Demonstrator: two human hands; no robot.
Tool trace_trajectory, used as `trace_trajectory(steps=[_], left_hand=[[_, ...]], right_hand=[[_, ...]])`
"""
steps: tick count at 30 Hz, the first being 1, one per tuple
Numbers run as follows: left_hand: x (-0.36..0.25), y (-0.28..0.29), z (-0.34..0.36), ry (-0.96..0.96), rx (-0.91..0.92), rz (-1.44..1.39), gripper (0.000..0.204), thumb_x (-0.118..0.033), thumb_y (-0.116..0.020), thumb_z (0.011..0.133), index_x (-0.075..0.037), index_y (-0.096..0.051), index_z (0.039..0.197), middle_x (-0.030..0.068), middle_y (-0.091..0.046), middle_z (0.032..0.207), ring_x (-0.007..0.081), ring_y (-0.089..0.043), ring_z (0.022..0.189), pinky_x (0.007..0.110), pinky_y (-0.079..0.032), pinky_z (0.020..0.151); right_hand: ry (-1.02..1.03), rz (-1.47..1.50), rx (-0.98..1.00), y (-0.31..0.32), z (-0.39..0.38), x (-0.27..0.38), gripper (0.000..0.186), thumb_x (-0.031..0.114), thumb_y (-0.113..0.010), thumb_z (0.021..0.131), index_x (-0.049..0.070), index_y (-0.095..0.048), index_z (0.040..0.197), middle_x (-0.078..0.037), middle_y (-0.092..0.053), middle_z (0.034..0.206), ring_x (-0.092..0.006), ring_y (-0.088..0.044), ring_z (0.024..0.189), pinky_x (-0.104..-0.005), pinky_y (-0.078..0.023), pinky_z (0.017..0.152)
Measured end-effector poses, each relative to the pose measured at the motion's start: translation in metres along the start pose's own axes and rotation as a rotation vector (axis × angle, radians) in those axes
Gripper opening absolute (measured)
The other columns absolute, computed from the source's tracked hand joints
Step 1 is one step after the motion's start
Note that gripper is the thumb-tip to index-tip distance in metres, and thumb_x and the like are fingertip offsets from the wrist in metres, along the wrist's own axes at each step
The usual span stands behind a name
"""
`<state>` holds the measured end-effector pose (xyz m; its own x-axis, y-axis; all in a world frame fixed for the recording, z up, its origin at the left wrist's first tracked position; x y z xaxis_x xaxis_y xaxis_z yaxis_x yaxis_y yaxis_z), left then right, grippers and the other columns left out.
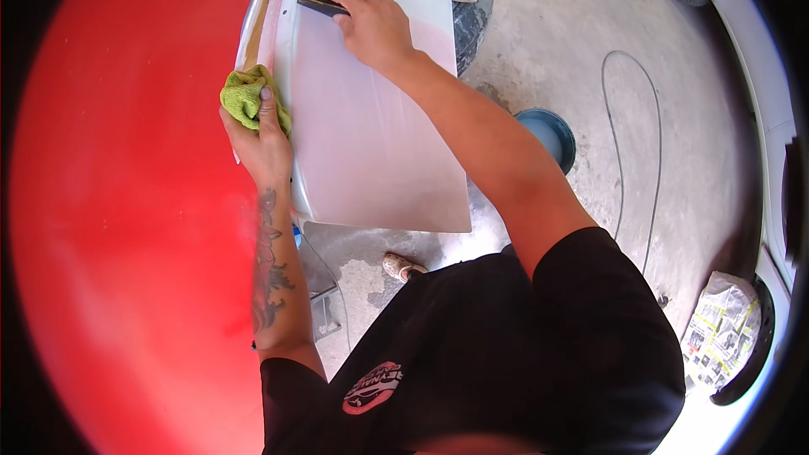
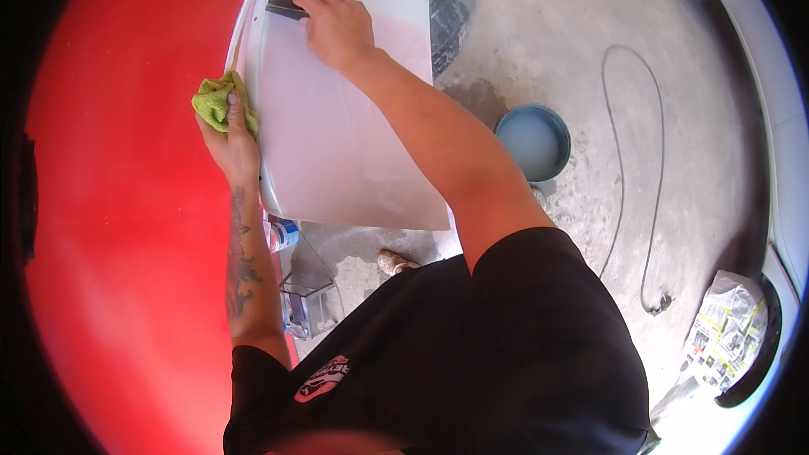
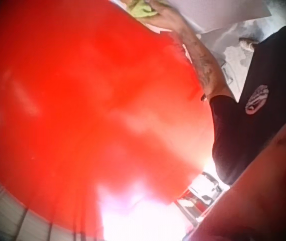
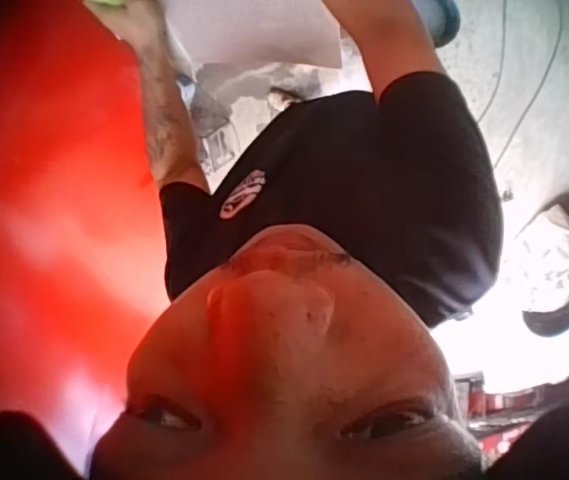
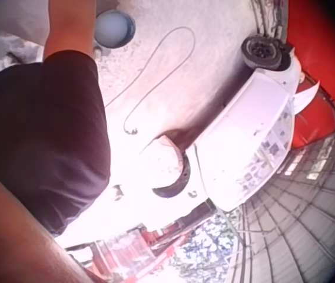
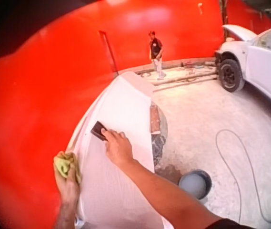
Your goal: The person is wet-sanding a white car bumper using a sanding block and rinsing it with water from a bucket and a cloth.
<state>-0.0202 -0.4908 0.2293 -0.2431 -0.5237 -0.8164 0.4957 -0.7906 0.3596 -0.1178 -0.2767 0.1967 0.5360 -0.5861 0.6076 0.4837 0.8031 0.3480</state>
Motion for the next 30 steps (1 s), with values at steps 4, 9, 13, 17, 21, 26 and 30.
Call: trace_trajectory(steps=[4, 9, 13, 17, 21, 26, 30], left_hand=[[0.008, 0.016, -0.002, -0.006, -0.035, 0.055, 0.049, -0.032, -0.069, 0.102, 0.001, -0.053, 0.134, 0.0117, -0.064, 0.123, 0.0210, -0.062, 0.109, 0.034, -0.050, 0.095], [0.004, 0.015, -0.002, 0.001, -0.036, 0.069, 0.050, -0.032, -0.070, 0.101, 0.002, -0.053, 0.135, 0.0117, -0.065, 0.123, 0.0211, -0.062, 0.109, 0.034, -0.050, 0.096], [-0.006, 0.003, -0.001, -0.019, -0.001, 0.038, 0.051, -0.032, -0.070, 0.101, 0.001, -0.053, 0.136, 0.0119, -0.064, 0.124, 0.0214, -0.062, 0.110, 0.034, -0.049, 0.097], [0.002, 0.004, 0.000, -0.004, -0.008, 0.090, 0.051, -0.031, -0.070, 0.101, 0.001, -0.053, 0.137, 0.0121, -0.064, 0.125, 0.0218, -0.062, 0.112, 0.035, -0.049, 0.098], [0.003, 0.016, -0.003, 0.049, -0.026, 0.073, 0.050, -0.030, -0.070, 0.101, 0.000, -0.053, 0.136, 0.0120, -0.064, 0.125, 0.0219, -0.062, 0.113, 0.035, -0.049, 0.099], [0.003, 0.013, -0.002, 0.009, -0.009, 0.049, 0.049, -0.031, -0.070, 0.101, 0.000, -0.054, 0.135, 0.0116, -0.064, 0.125, 0.0212, -0.062, 0.112, 0.035, -0.049, 0.097], [-0.005, -0.002, -0.001, -0.003, -0.002, 0.085, 0.048, -0.030, -0.070, 0.101, 0.001, -0.054, 0.134, 0.0112, -0.064, 0.124, 0.0200, -0.062, 0.108, 0.034, -0.050, 0.094]], right_hand=[[0.045, 0.088, 0.060, 0.013, -0.101, 0.042, 0.049, 0.005, -0.074, 0.080, 0.016, -0.070, 0.127, -0.007, -0.067, 0.126, -0.0326, -0.059, 0.100, -0.0445, -0.049, 0.084], [0.108, 0.104, 0.193, 0.037, -0.164, 0.052, 0.051, 0.004, -0.072, 0.078, 0.017, -0.071, 0.128, -0.007, -0.064, 0.132, -0.0310, -0.058, 0.101, -0.0445, -0.048, 0.082], [0.058, 0.039, 0.025, 0.020, -0.032, -0.005, 0.048, 0.005, -0.071, 0.082, 0.014, -0.070, 0.129, -0.012, -0.066, 0.132, -0.0354, -0.060, 0.099, -0.0454, -0.050, 0.088], [-0.004, 0.046, -0.006, 0.002, -0.020, -0.015, 0.045, 0.007, -0.071, 0.083, 0.015, -0.069, 0.128, -0.009, -0.068, 0.126, -0.0356, -0.061, 0.101, -0.0475, -0.050, 0.085], [0.010, 0.139, 0.101, 0.031, -0.156, 0.032, 0.058, -0.002, -0.070, 0.077, 0.017, -0.067, 0.132, -0.008, -0.062, 0.137, -0.0337, -0.058, 0.111, -0.0477, -0.044, 0.095], [0.126, 0.008, 0.142, 0.042, -0.162, 0.028, 0.053, 0.004, -0.069, 0.081, 0.017, -0.068, 0.132, -0.006, -0.063, 0.133, -0.0320, -0.058, 0.109, -0.0471, -0.045, 0.093], [-0.084, -0.094, 0.054, 0.017, -0.023, -0.042, 0.043, 0.009, -0.069, 0.087, 0.015, -0.068, 0.129, -0.008, -0.065, 0.126, -0.0328, -0.059, 0.102, -0.0476, -0.048, 0.084]])
Point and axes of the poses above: each hand's wrist, its own z-axis towards the middle knuckle, its own y-axis out of the back of the hand, x = y × z, the point moved 7 cm from there along z, towards the middle knuckle
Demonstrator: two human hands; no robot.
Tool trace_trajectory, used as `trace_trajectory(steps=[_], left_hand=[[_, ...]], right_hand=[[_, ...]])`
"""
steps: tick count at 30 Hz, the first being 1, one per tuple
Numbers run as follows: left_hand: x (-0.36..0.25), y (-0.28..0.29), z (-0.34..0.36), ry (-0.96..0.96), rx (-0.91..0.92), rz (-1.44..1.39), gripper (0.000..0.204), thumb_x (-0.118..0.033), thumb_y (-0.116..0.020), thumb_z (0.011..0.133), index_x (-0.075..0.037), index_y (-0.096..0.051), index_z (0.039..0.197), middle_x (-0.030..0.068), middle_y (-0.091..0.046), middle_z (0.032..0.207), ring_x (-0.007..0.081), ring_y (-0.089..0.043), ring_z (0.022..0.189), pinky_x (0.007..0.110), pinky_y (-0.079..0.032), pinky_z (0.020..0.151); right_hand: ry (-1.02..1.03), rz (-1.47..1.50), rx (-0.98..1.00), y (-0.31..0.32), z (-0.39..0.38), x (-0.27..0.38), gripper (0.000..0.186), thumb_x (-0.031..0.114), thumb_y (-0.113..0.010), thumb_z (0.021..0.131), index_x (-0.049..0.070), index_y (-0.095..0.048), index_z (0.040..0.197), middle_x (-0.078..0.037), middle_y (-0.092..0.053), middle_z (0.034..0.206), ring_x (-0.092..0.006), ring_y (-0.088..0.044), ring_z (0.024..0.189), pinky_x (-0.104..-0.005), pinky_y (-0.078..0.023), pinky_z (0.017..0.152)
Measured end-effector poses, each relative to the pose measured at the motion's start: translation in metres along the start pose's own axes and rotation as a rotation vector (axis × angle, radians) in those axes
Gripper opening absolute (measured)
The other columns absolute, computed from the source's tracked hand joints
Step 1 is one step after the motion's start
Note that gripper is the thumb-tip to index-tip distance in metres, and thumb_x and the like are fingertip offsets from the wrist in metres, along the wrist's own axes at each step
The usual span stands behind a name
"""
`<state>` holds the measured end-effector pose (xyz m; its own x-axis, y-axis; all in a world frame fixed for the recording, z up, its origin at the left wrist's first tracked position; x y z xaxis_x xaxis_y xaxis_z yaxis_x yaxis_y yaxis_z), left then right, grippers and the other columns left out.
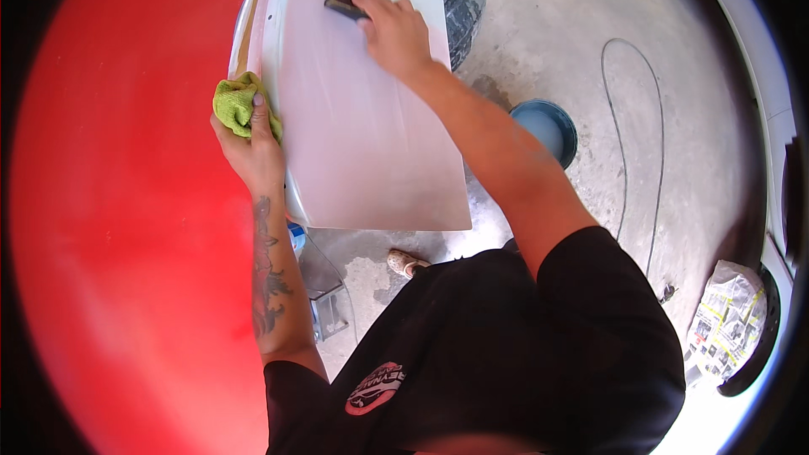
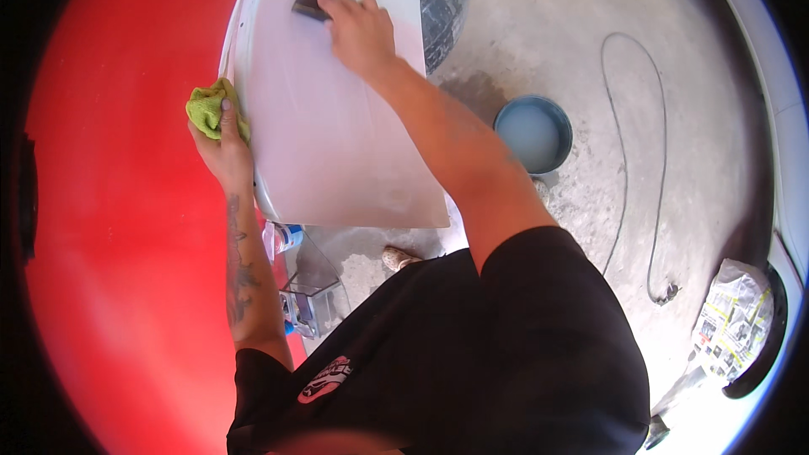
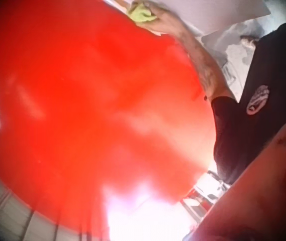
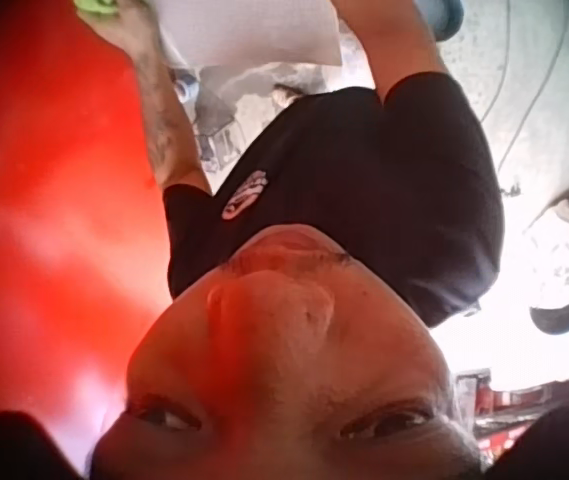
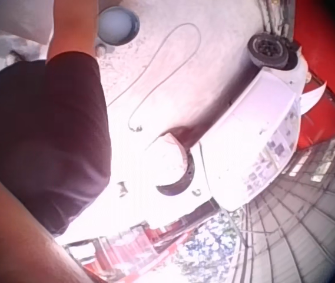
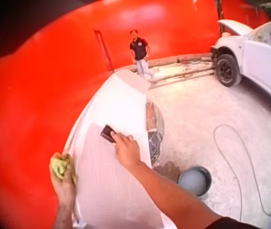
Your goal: The person is wet-sanding a white car bumper using a sanding block and rinsing it with water from a bucket and a cloth.
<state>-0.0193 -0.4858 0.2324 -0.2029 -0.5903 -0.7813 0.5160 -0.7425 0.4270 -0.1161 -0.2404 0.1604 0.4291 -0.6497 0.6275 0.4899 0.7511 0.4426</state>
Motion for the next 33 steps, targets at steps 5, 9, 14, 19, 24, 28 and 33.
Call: trace_trajectory(steps=[5, 9, 14, 19, 24, 28, 33], left_hand=[[0.013, 0.014, 0.001, 0.019, -0.019, -0.006, 0.047, -0.029, -0.069, 0.102, 0.001, -0.053, 0.135, 0.0110, -0.064, 0.123, 0.0199, -0.062, 0.107, 0.034, -0.051, 0.093], [0.013, 0.018, -0.001, 0.006, -0.026, -0.033, 0.048, -0.028, -0.073, 0.099, 0.002, -0.054, 0.132, 0.0112, -0.066, 0.119, 0.0198, -0.064, 0.106, 0.034, -0.052, 0.094], [0.001, 0.003, 0.001, -0.017, 0.002, -0.044, 0.045, -0.029, -0.070, 0.101, 0.001, -0.055, 0.133, 0.0112, -0.065, 0.122, 0.0200, -0.062, 0.108, 0.034, -0.051, 0.094], [0.007, 0.007, 0.002, -0.002, -0.006, 0.016, 0.046, -0.029, -0.071, 0.101, 0.001, -0.055, 0.132, 0.0109, -0.065, 0.122, 0.0201, -0.062, 0.109, 0.034, -0.051, 0.094], [0.005, 0.016, -0.003, 0.000, -0.027, -0.026, 0.045, -0.028, -0.071, 0.100, 0.001, -0.056, 0.132, 0.0103, -0.066, 0.119, 0.0195, -0.063, 0.106, 0.034, -0.051, 0.094], [0.005, 0.013, -0.001, 0.009, -0.006, -0.044, 0.046, -0.028, -0.071, 0.100, 0.000, -0.056, 0.132, 0.0103, -0.066, 0.119, 0.0191, -0.063, 0.106, 0.034, -0.051, 0.093], [0.002, 0.003, 0.001, -0.034, -0.004, -0.007, 0.046, -0.029, -0.072, 0.100, 0.000, -0.056, 0.131, 0.0102, -0.065, 0.120, 0.0194, -0.063, 0.106, 0.033, -0.051, 0.093]], right_hand=[[0.062, 0.112, -0.022, -0.005, -0.066, 0.025, 0.046, 0.007, -0.069, 0.086, 0.015, -0.067, 0.131, -0.009, -0.065, 0.130, -0.0342, -0.059, 0.104, -0.0465, -0.048, 0.087], [0.049, 0.137, 0.147, 0.038, -0.189, 0.052, 0.054, 0.006, -0.070, 0.082, 0.016, -0.067, 0.135, -0.009, -0.061, 0.140, -0.0303, -0.057, 0.106, -0.0450, -0.044, 0.090], [0.162, -0.024, -0.030, 0.021, -0.089, 0.010, 0.053, 0.007, -0.070, 0.083, 0.015, -0.067, 0.135, -0.010, -0.066, 0.131, -0.0339, -0.059, 0.095, -0.0446, -0.049, 0.083], [-0.008, -0.006, -0.004, 0.001, -0.035, -0.010, 0.047, 0.009, -0.070, 0.087, 0.013, -0.066, 0.134, -0.010, -0.069, 0.124, -0.0377, -0.060, 0.095, -0.0460, -0.052, 0.085], [0.006, 0.113, 0.126, 0.035, -0.193, 0.029, 0.056, 0.006, -0.069, 0.081, 0.019, -0.066, 0.135, -0.007, -0.061, 0.138, -0.0316, -0.057, 0.111, -0.0483, -0.044, 0.093], [0.077, 0.053, 0.118, 0.030, -0.159, 0.006, 0.058, 0.007, -0.070, 0.081, 0.020, -0.065, 0.137, -0.005, -0.061, 0.139, -0.0313, -0.057, 0.110, -0.0473, -0.044, 0.094], [-0.159, 0.026, -0.007, 0.012, -0.047, -0.044, 0.040, 0.011, -0.070, 0.087, 0.017, -0.068, 0.127, -0.002, -0.069, 0.119, -0.0333, -0.061, 0.101, -0.0476, -0.045, 0.085]])
Point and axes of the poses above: each hand's wrist, its own z-axis towards the middle knuckle, its own y-axis out of the back of the hand, x = y × z, the point moved 7 cm from there along z, towards the middle knuckle
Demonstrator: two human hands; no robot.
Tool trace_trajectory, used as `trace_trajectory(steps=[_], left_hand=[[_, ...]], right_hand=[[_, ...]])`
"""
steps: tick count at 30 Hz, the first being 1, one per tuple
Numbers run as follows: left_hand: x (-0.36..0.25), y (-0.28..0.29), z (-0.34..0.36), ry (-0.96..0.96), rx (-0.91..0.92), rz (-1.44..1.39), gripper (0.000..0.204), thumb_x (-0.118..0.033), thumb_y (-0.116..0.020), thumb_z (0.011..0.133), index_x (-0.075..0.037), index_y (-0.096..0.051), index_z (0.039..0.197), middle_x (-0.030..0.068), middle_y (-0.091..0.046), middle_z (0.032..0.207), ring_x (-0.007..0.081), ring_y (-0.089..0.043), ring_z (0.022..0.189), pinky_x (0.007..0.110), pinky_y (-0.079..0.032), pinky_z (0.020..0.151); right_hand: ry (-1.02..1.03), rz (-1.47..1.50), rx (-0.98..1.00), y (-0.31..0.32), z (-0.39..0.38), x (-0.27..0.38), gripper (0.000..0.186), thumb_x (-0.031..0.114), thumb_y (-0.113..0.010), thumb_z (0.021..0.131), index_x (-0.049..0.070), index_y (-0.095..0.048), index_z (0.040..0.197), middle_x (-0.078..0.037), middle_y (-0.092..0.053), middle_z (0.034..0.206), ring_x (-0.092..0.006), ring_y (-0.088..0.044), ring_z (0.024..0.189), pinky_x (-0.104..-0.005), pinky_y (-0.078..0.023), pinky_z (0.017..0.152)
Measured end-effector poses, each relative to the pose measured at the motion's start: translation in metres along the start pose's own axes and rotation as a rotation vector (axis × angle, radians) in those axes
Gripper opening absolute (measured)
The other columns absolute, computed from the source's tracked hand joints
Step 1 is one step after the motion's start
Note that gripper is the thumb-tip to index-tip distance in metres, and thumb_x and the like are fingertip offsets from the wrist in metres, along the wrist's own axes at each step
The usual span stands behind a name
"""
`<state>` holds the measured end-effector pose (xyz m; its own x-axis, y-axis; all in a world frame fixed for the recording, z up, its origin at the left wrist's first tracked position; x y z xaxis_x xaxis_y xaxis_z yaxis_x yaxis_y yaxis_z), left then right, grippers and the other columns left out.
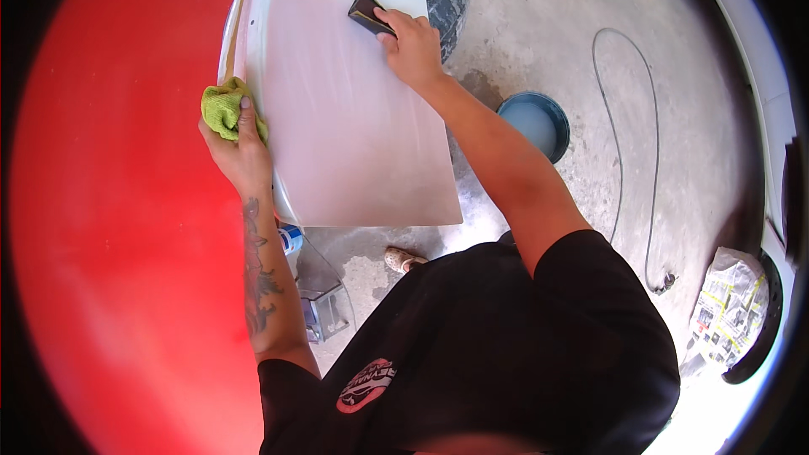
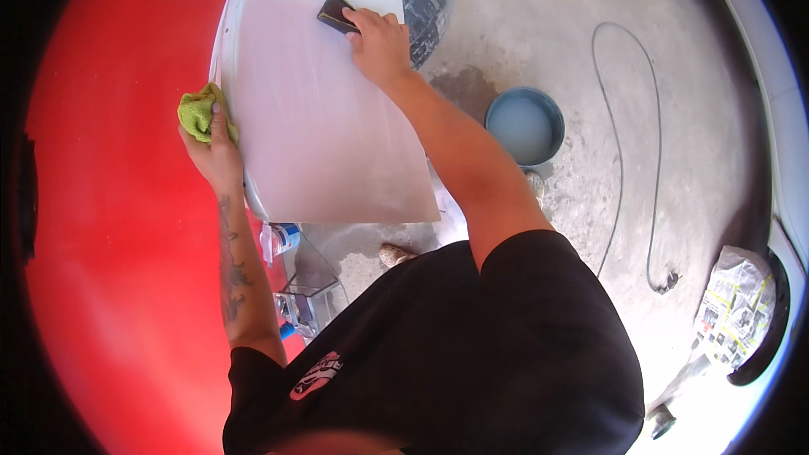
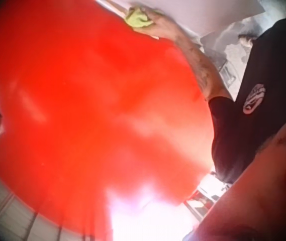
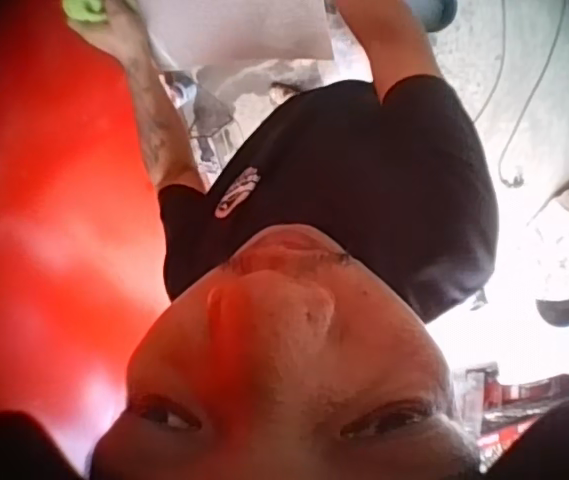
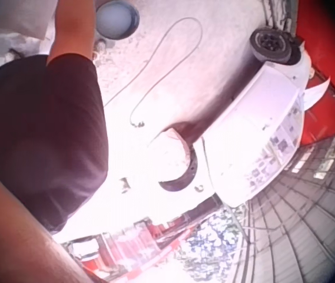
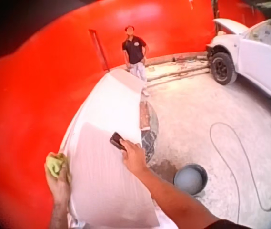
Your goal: The person is wet-sanding a white car bumper using a sanding block and rinsing it with water from a bucket and a cloth.
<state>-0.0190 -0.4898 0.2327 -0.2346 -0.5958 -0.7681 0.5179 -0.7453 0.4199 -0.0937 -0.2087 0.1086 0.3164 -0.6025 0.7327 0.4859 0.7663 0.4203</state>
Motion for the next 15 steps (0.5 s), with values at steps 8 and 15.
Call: trace_trajectory(steps=[8, 15], left_hand=[[0.004, 0.014, -0.005, 0.045, -0.018, 0.001, 0.049, -0.029, -0.073, 0.099, 0.001, -0.054, 0.133, 0.0108, -0.065, 0.121, 0.0197, -0.063, 0.109, 0.034, -0.051, 0.095], [-0.001, 0.001, -0.002, 0.019, 0.010, 0.011, 0.050, -0.030, -0.072, 0.100, 0.001, -0.055, 0.135, 0.0108, -0.065, 0.125, 0.0209, -0.062, 0.112, 0.035, -0.050, 0.097]], right_hand=[[0.081, 0.054, 0.179, 0.033, -0.176, 0.031, 0.051, 0.010, -0.068, 0.084, 0.017, -0.067, 0.135, -0.006, -0.062, 0.140, -0.0311, -0.057, 0.112, -0.0487, -0.039, 0.094], [-0.074, -0.008, -0.005, 0.007, -0.008, -0.028, 0.045, 0.012, -0.071, 0.087, 0.021, -0.068, 0.130, 0.001, -0.070, 0.124, -0.0315, -0.061, 0.104, -0.0508, -0.041, 0.089]])
Point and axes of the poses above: each hand's wrist, its own z-axis towards the middle knuckle, its own y-axis out of the back of the hand, x = y × z, the point moved 7 cm from there along z, towards the middle knuckle
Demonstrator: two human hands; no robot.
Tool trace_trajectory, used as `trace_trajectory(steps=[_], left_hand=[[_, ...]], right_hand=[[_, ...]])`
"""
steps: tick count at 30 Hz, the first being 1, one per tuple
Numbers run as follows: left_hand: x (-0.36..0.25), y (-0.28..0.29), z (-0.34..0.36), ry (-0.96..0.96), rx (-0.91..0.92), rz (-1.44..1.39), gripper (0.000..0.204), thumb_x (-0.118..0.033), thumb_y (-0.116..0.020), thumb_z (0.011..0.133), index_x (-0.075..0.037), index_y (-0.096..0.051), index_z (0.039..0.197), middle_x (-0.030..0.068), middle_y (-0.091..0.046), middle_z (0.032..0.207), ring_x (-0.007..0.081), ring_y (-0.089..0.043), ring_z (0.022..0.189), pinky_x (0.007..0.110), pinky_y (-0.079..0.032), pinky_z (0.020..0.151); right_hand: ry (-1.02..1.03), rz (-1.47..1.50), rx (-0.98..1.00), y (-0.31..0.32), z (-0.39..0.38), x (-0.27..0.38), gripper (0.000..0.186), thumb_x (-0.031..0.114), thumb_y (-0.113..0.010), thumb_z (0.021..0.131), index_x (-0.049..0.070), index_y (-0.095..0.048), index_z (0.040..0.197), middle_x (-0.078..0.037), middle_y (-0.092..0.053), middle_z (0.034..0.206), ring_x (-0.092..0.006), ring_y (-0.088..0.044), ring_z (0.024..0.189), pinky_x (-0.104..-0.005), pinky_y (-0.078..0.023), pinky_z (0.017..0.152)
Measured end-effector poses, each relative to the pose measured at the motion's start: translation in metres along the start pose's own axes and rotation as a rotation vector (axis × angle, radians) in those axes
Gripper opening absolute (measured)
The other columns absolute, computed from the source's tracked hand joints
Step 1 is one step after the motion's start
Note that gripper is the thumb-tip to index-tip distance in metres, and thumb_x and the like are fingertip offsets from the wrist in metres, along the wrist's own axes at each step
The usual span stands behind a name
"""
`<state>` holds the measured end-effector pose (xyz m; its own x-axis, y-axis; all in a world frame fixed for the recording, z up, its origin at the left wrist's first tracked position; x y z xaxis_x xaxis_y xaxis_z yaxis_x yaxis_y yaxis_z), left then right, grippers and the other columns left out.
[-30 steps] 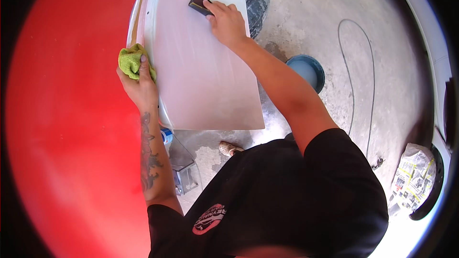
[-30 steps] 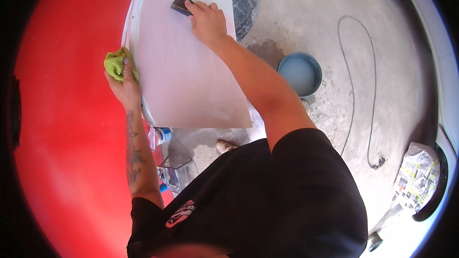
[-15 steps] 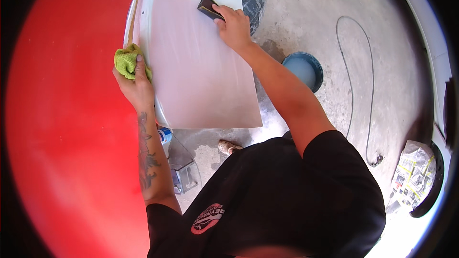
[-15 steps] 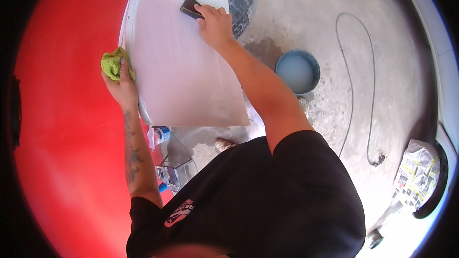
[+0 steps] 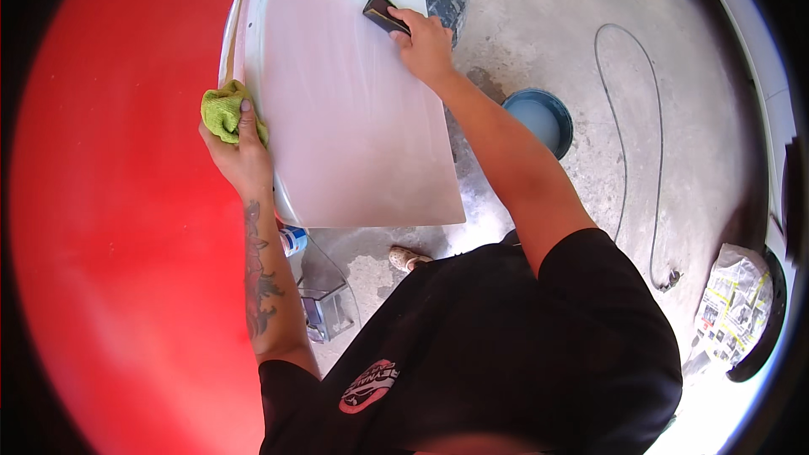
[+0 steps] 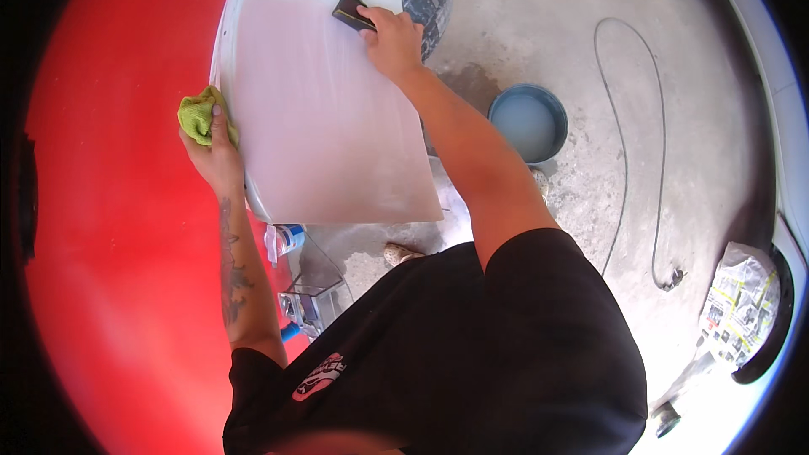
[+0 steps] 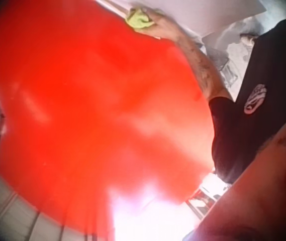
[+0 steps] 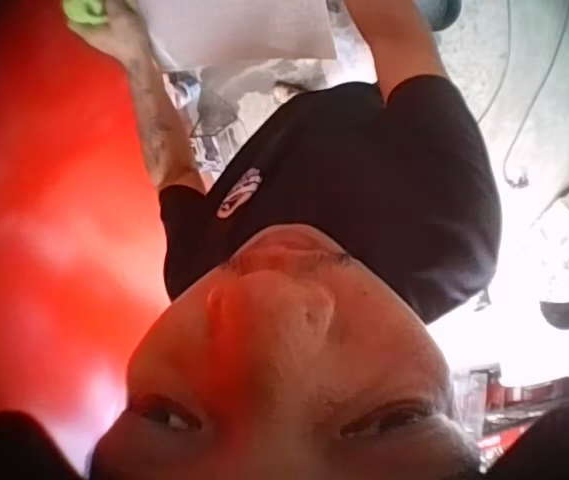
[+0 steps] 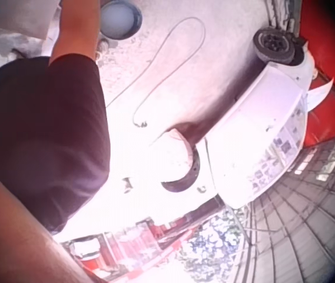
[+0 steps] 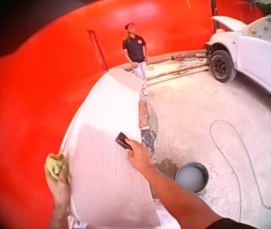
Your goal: The person is wet-sanding a white car bumper using a sanding block and rinsing it with water from a bucket and a cloth.
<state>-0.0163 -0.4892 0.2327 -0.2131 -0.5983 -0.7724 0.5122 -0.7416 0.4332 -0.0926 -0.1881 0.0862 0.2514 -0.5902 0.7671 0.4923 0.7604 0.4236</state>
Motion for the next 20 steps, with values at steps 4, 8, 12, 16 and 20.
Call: trace_trajectory(steps=[4, 8, 12, 16, 20], left_hand=[[-0.002, 0.010, -0.003, 0.033, -0.036, 0.005, 0.049, -0.026, -0.075, 0.098, 0.001, -0.054, 0.132, 0.0100, -0.065, 0.118, 0.0178, -0.063, 0.104, 0.032, -0.052, 0.091], [0.002, 0.013, -0.003, 0.045, -0.021, -0.031, 0.048, -0.026, -0.073, 0.099, 0.002, -0.054, 0.134, 0.0104, -0.065, 0.121, 0.0190, -0.063, 0.107, 0.033, -0.051, 0.093], [-0.002, 0.006, -0.002, 0.013, -0.010, -0.072, 0.047, -0.025, -0.071, 0.100, 0.002, -0.055, 0.135, 0.0105, -0.065, 0.124, 0.0204, -0.063, 0.110, 0.034, -0.050, 0.096], [-0.005, 0.004, -0.001, -0.001, 0.002, -0.054, 0.048, -0.025, -0.075, 0.098, 0.002, -0.054, 0.131, 0.0098, -0.066, 0.116, 0.0174, -0.063, 0.102, 0.031, -0.052, 0.090], [0.006, 0.009, -0.002, 0.028, -0.008, -0.031, 0.049, -0.028, -0.072, 0.100, 0.001, -0.055, 0.134, 0.0103, -0.065, 0.124, 0.0204, -0.063, 0.110, 0.034, -0.050, 0.096]], right_hand=[[0.037, 0.120, 0.101, 0.008, -0.082, 0.010, 0.049, 0.010, -0.070, 0.085, 0.021, -0.068, 0.133, -0.003, -0.068, 0.131, -0.0326, -0.060, 0.108, -0.0516, -0.040, 0.096], [0.059, 0.087, 0.202, 0.034, -0.178, 0.018, 0.057, 0.006, -0.073, 0.079, 0.020, -0.068, 0.134, -0.006, -0.065, 0.138, -0.0307, -0.058, 0.114, -0.0490, -0.039, 0.097], [0.140, 0.024, 0.005, 0.017, -0.100, -0.007, 0.052, 0.006, -0.069, 0.084, 0.019, -0.066, 0.135, -0.009, -0.066, 0.135, -0.0339, -0.059, 0.108, -0.0479, -0.041, 0.094], [-0.014, 0.083, -0.106, 0.004, -0.019, -0.036, 0.043, 0.009, -0.070, 0.086, 0.013, -0.068, 0.129, -0.011, -0.073, 0.118, -0.0390, -0.061, 0.095, -0.0478, -0.046, 0.087], [0.182, 0.120, -0.090, 0.009, -0.073, -0.023, 0.045, 0.005, -0.071, 0.083, 0.010, -0.069, 0.128, -0.017, -0.072, 0.120, -0.0341, -0.065, 0.107, -0.0430, -0.048, 0.093]])
Point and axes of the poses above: each hand's wrist, its own z-axis towards the middle knuckle, its own y-axis out of the back of the hand, x = y × z, the point moved 7 cm from there along z, towards the middle knuckle
